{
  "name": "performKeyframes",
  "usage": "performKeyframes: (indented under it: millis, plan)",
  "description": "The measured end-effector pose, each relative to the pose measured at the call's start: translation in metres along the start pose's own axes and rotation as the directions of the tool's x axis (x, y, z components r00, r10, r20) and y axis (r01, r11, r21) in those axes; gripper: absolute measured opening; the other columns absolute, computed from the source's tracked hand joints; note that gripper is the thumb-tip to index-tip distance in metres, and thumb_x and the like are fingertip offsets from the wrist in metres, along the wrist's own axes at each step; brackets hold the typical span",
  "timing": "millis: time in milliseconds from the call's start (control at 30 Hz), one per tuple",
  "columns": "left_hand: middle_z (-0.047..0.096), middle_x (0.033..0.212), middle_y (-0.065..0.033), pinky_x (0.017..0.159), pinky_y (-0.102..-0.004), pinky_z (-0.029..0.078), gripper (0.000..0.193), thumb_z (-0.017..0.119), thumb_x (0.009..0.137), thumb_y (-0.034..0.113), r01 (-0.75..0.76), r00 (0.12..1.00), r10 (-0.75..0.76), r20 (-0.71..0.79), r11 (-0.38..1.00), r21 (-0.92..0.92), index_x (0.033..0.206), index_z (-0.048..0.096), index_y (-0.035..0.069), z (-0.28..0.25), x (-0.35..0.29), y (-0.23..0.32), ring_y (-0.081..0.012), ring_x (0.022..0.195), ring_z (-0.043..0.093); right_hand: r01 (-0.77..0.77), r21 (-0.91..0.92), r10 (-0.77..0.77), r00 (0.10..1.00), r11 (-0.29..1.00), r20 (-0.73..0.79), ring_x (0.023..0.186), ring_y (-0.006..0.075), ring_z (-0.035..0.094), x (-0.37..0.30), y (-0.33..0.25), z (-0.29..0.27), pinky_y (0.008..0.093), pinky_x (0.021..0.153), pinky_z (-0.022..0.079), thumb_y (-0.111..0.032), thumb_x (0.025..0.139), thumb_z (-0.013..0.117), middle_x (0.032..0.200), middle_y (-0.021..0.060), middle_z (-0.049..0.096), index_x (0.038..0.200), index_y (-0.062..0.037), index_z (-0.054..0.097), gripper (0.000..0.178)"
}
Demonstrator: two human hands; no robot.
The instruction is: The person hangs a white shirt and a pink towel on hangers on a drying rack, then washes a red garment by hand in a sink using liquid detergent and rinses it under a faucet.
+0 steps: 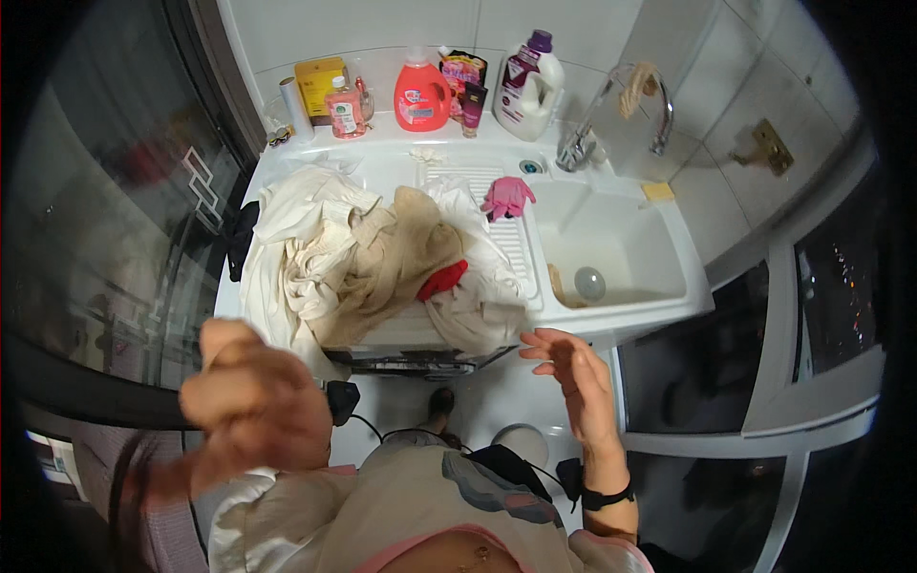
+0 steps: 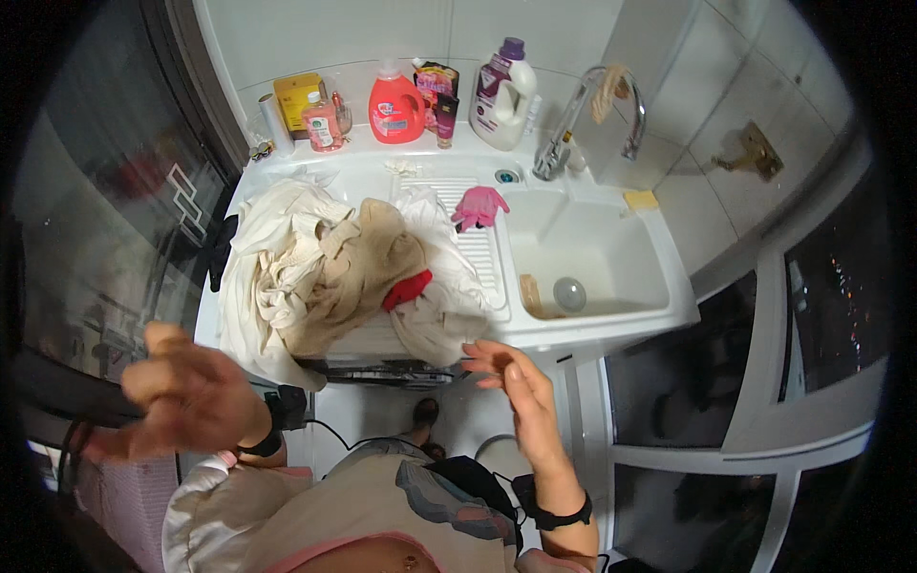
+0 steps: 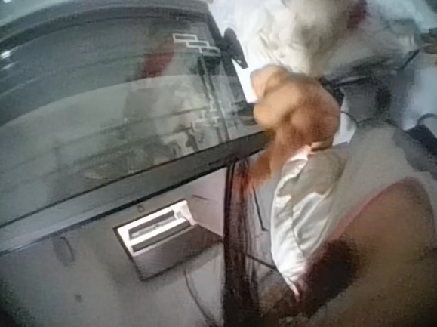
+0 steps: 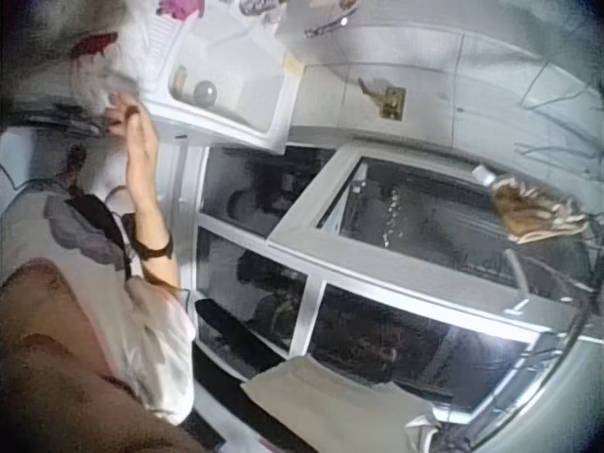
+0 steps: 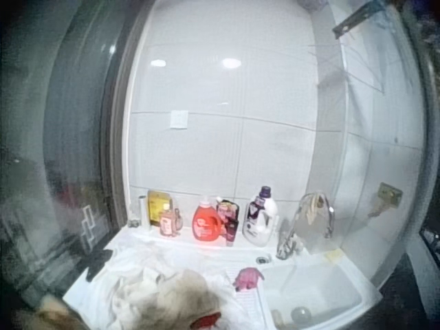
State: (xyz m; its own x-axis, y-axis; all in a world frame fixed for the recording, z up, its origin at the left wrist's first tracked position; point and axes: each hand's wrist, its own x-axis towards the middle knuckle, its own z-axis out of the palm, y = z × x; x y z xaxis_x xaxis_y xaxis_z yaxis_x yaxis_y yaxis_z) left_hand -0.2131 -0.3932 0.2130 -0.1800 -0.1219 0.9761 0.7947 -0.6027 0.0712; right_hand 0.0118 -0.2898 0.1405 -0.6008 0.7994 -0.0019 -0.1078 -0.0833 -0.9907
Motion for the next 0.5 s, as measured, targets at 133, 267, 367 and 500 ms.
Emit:
performKeyframes:
  millis: [133,267,367,500]
  plan:
    - [0.043,0.054,-0.0059,0.042,-0.0218,0.031,0.045,0.040,0.083,0.006,0.260,0.963,-0.254,-0.093,0.964,0.061,0.122,0.018,0.009,-0.019,-0.036,-0.069,-0.0096,0.042,0.034,-0.069,-0.172,0.072,0.997,0.983,0.009,0.090,0.0158,0.053,0.051,0.010,-0.003,0.0255,0.073,0.039,-0.019,0.085,0.047,0.102,0.0100,0.055,0.107,0.0001,0.048,0.030]
    - [0.042,0.059,0.0014,0.041,-0.0156,0.028,0.024,0.041,0.081,0.001,0.782,0.620,-0.776,-0.116,0.600,0.166,0.106,0.040,0.002,-0.031,-0.060,-0.107,-0.0044,0.046,0.035,-0.040,-0.477,0.122,0.983,0.878,0.141,0.088,0.0144,0.054,0.087,0.023,-0.002,0.0269,0.073,0.041,-0.013,0.080,0.055,0.098,0.0077,0.057,0.107,-0.0015,0.049,0.030]
    - [0.049,0.067,-0.0008,0.054,-0.0207,0.039,0.017,0.047,0.081,0.006,0.880,0.314,-0.928,0.201,0.364,0.305,0.098,0.049,0.004,-0.033,-0.092,-0.127,-0.0078,0.060,0.047,0.063,-0.707,0.223,0.926,0.704,0.304,0.088,0.0213,0.054,0.107,0.019,0.008,0.0302,0.075,0.042,-0.018,0.077,0.058,0.097,0.0146,0.056,0.106,0.0012,0.049,0.036]
    - [0.050,0.087,-0.0148,0.069,-0.0337,0.041,0.040,0.057,0.077,0.025,0.732,0.181,-0.887,0.424,0.409,0.545,0.104,0.043,0.000,-0.006,-0.133,-0.137,-0.0243,0.078,0.050,0.181,-0.813,0.281,0.878,0.553,0.387,0.090,0.0270,0.053,0.133,0.039,0.000,0.0329,0.075,0.042,-0.021,0.077,0.058,0.101,0.0191,0.054,0.106,0.0037,0.049,0.039]
